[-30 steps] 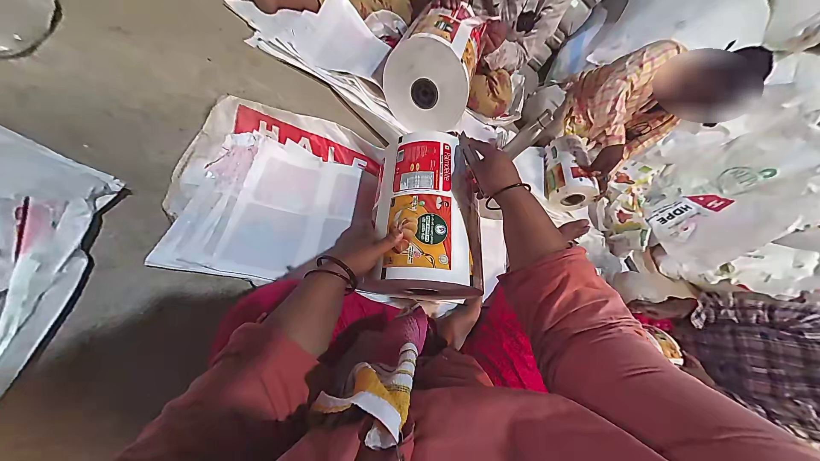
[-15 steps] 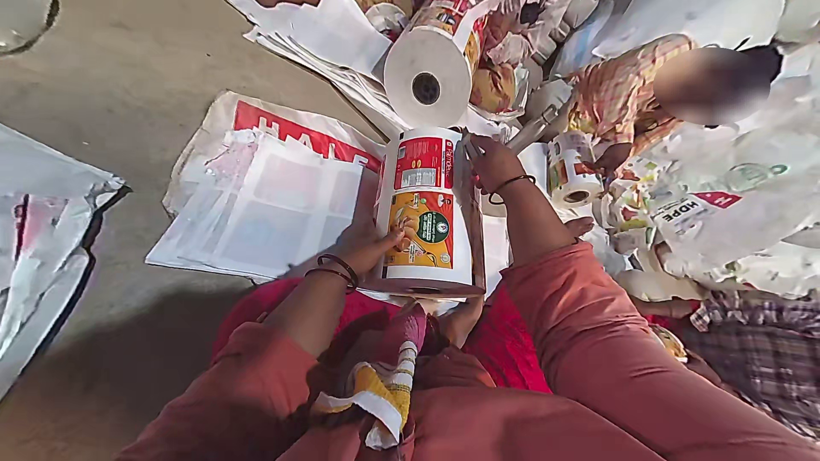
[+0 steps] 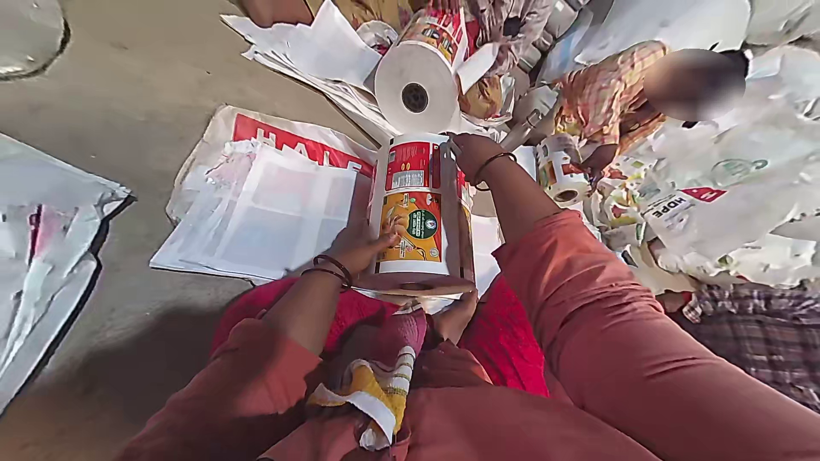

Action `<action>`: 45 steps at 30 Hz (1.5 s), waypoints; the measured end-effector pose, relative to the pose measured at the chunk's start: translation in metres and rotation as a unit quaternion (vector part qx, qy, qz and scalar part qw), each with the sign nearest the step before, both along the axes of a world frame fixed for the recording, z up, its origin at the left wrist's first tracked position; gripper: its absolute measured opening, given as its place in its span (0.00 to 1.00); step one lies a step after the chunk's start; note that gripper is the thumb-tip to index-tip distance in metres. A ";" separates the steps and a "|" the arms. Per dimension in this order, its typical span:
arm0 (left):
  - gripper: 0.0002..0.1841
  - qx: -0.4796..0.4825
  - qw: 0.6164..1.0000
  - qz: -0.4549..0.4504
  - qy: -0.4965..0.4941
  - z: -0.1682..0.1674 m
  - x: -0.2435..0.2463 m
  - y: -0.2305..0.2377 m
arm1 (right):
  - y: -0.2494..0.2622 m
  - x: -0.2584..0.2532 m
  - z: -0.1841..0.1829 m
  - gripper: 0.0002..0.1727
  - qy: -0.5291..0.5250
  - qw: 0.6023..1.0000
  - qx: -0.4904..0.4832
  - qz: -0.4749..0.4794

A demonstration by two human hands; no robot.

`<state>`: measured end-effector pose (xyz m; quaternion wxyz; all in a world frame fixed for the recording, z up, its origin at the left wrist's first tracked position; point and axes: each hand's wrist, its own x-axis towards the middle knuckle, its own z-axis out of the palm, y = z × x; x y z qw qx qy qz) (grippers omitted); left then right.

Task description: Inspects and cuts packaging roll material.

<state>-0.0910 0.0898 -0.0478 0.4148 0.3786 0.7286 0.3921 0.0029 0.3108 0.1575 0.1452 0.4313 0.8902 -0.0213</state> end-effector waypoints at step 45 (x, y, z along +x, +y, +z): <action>0.61 -0.038 0.997 0.022 -0.058 0.002 0.002 -0.005 | -0.002 0.049 -0.032 0.26 0.267 0.955 -0.067 -0.107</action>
